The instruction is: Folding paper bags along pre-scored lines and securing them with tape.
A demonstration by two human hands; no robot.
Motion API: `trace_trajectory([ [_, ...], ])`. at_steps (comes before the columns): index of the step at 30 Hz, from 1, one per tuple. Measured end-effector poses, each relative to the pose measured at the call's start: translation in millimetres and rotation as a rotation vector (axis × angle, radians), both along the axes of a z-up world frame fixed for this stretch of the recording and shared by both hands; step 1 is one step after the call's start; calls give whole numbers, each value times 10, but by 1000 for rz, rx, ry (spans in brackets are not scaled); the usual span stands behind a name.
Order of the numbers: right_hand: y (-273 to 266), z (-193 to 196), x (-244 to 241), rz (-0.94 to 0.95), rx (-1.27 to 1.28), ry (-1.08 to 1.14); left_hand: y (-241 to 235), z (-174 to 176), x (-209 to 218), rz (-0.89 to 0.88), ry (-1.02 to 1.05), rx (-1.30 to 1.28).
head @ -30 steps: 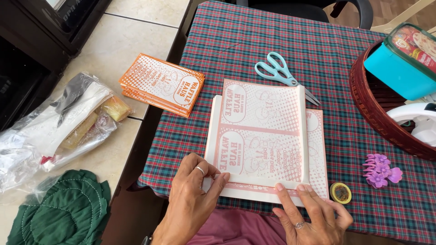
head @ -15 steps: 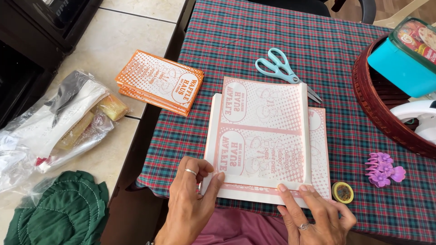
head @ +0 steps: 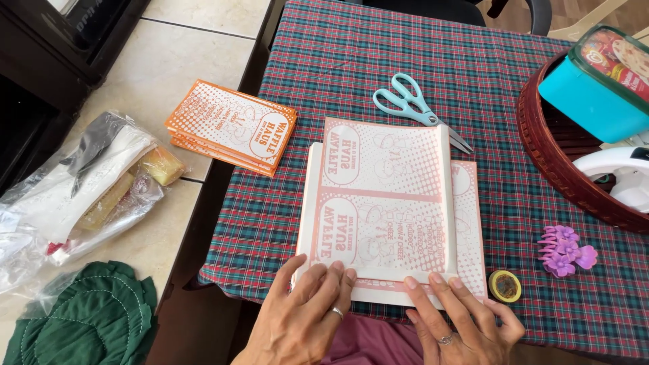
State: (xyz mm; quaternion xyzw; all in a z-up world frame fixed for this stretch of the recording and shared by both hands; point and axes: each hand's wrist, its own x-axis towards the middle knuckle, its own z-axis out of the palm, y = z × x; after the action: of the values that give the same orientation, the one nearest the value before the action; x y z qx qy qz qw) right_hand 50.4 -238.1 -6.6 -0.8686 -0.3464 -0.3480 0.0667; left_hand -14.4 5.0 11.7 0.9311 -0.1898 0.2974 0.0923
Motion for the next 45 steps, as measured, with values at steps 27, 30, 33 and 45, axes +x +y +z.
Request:
trace_trajectory([
  [27,-234,-500,-8,27,106,115,-2410,220,1796,-557,863,226],
  [30,-270,-573,-5,34,93,134,-2700,55,1967,-509,1121,410],
  [33,-275,-643,1,51,87,155,-2669,-72,1990,-575,1025,430],
  [45,28,-116,18,91,181,17,-463,867,591,-433,280,-262],
])
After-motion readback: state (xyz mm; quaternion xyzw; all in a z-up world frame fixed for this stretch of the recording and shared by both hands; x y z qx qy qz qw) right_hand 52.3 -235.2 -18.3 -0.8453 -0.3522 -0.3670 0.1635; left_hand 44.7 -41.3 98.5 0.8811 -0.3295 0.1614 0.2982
